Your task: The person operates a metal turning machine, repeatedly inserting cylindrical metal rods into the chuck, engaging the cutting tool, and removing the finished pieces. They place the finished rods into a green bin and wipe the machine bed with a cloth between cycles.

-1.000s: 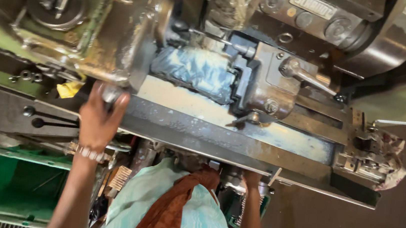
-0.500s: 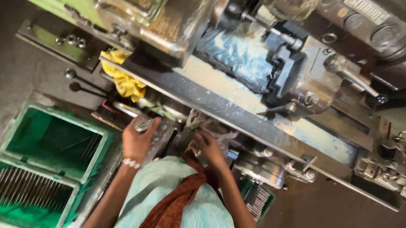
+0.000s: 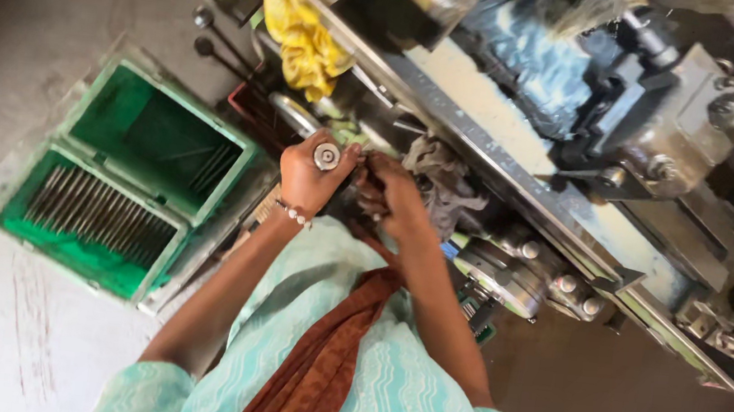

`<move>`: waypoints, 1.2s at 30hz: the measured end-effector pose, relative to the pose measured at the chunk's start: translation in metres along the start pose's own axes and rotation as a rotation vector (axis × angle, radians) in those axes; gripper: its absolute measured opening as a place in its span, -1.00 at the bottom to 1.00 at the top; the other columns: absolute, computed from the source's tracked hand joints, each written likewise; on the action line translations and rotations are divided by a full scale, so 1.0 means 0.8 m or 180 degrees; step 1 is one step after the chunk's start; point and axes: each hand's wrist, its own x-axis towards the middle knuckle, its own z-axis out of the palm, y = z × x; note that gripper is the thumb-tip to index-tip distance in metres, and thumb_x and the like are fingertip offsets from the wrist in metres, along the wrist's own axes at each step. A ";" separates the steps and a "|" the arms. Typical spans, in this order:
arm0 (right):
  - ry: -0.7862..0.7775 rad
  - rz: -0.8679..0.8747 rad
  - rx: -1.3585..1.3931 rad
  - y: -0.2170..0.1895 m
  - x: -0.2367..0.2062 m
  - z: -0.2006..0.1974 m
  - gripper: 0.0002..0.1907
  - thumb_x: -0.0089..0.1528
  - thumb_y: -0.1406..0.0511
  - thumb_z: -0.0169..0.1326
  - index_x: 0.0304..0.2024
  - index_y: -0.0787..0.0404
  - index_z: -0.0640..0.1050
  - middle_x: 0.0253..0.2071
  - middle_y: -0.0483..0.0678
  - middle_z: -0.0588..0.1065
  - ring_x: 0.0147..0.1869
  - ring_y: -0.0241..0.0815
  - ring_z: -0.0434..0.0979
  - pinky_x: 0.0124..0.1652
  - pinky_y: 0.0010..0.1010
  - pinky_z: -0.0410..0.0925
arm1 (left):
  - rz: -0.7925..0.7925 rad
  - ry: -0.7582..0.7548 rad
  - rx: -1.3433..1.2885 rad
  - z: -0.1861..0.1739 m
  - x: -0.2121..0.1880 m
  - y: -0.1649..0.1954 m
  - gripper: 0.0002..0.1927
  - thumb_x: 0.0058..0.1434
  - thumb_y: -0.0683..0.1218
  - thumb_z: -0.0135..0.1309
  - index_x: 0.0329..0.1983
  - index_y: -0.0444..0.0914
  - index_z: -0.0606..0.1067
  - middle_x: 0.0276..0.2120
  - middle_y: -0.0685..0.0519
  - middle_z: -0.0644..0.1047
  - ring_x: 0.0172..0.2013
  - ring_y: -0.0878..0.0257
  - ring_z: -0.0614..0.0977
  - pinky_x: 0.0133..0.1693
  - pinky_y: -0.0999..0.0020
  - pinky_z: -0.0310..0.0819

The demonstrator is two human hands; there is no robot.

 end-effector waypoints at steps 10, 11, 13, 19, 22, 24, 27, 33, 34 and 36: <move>0.0030 0.1475 -0.1556 0.062 0.032 0.005 -0.60 0.37 0.13 -0.09 -0.54 0.07 0.25 -0.67 -0.26 0.12 -0.69 -0.40 -0.01 -0.66 -0.46 -0.11 | 0.2015 -0.0315 0.0783 -0.069 -0.014 -0.041 -0.82 -0.06 -0.10 0.25 -0.56 -0.15 0.45 -0.61 0.08 0.45 -0.51 0.13 0.52 -0.35 0.21 0.38; -0.0202 0.1520 -0.1186 0.081 0.033 0.014 -0.55 0.38 0.04 -0.13 -0.57 0.05 0.24 -0.68 -0.27 0.09 -0.70 -0.40 -0.04 -0.67 -0.47 -0.12 | 0.1869 -0.0172 0.0841 -0.068 -0.016 -0.046 -0.85 -0.07 -0.08 0.24 -0.54 -0.14 0.46 -0.60 0.08 0.46 -0.51 0.13 0.52 -0.33 0.20 0.40; -0.0623 0.1610 -0.0442 0.111 0.037 0.030 -0.42 0.41 -0.13 -0.21 -0.61 0.00 0.22 -0.71 -0.28 0.03 -0.72 -0.40 -0.08 -0.68 -0.50 -0.15 | 0.1705 -0.0300 0.1012 -0.071 -0.016 -0.060 -0.85 -0.07 -0.07 0.23 -0.59 -0.12 0.47 -0.63 0.10 0.47 -0.53 0.15 0.52 -0.32 0.19 0.38; -0.0135 0.1718 -0.0486 0.150 0.057 0.080 -0.58 0.36 0.02 -0.08 -0.56 -0.04 0.23 -0.73 -0.33 0.00 -0.76 -0.41 -0.11 -0.71 -0.49 -0.18 | 0.1358 -0.0250 0.1337 -0.106 -0.027 -0.092 -0.83 -0.04 -0.05 0.23 -0.63 -0.13 0.48 -0.68 0.07 0.47 -0.55 0.12 0.52 -0.32 0.16 0.36; 0.0802 0.0371 0.0051 0.164 0.065 0.120 -0.46 0.39 -0.08 -0.11 -0.57 0.02 0.19 -0.74 -0.26 0.08 -0.76 -0.34 -0.01 -0.70 -0.45 -0.13 | 0.0240 0.0238 0.1471 -0.110 -0.032 -0.092 -0.72 0.11 0.09 0.22 -0.59 -0.13 0.50 -0.68 0.05 0.44 -0.58 0.09 0.49 -0.43 0.16 0.33; 0.0939 -0.0732 -0.0660 0.161 0.071 0.145 -0.64 0.42 0.12 -0.01 -0.44 0.07 0.30 -0.69 -0.23 0.19 -0.71 -0.37 0.08 -0.68 -0.47 -0.04 | -0.0895 0.0408 0.0690 -0.112 -0.031 -0.093 -0.57 0.24 0.21 0.18 -0.56 -0.16 0.51 -0.67 0.06 0.42 -0.60 0.18 0.43 -0.49 0.20 0.29; 0.0924 -0.3037 -0.3214 0.153 0.072 0.163 -0.82 0.48 0.26 0.04 -0.15 0.25 0.42 -0.36 -0.04 0.44 -0.34 -0.15 0.43 -0.34 -0.37 0.29 | -0.2483 -0.0027 -0.1641 -0.127 -0.029 -0.103 -0.44 0.32 0.36 0.04 -0.41 -0.22 0.47 -0.63 0.10 0.39 -0.61 0.36 0.33 -0.55 0.33 0.21; 0.1251 -0.3513 -0.3409 0.139 0.080 0.119 -0.82 0.49 0.32 0.04 0.07 0.30 0.44 -0.14 0.01 0.56 -0.14 -0.17 0.59 -0.12 -0.36 0.45 | -0.2298 -0.1141 -0.1284 -0.149 -0.065 -0.158 -0.59 0.22 0.15 -0.01 -0.05 -0.23 0.40 -0.41 -0.07 0.41 -0.47 0.05 0.41 -0.44 0.14 0.28; 0.1635 -0.3384 -0.3657 0.134 0.079 0.105 -0.82 0.46 0.32 0.06 0.04 0.31 0.48 -0.19 0.00 0.57 -0.21 -0.20 0.56 -0.22 -0.38 0.41 | -0.1861 -0.0721 -0.0535 -0.148 -0.068 -0.173 -0.62 0.19 0.07 0.00 -0.03 -0.25 0.40 -0.36 -0.13 0.44 -0.42 -0.04 0.45 -0.40 0.07 0.33; 0.2137 -0.3180 -0.3975 0.121 0.068 0.075 -0.81 0.42 0.31 0.10 -0.01 0.33 0.52 -0.23 0.02 0.57 -0.28 -0.21 0.53 -0.31 -0.37 0.38 | -0.1001 0.0792 0.1096 -0.159 -0.061 -0.216 -0.63 0.12 -0.09 0.03 0.00 -0.29 0.39 -0.27 -0.24 0.49 -0.32 -0.23 0.52 -0.30 -0.08 0.42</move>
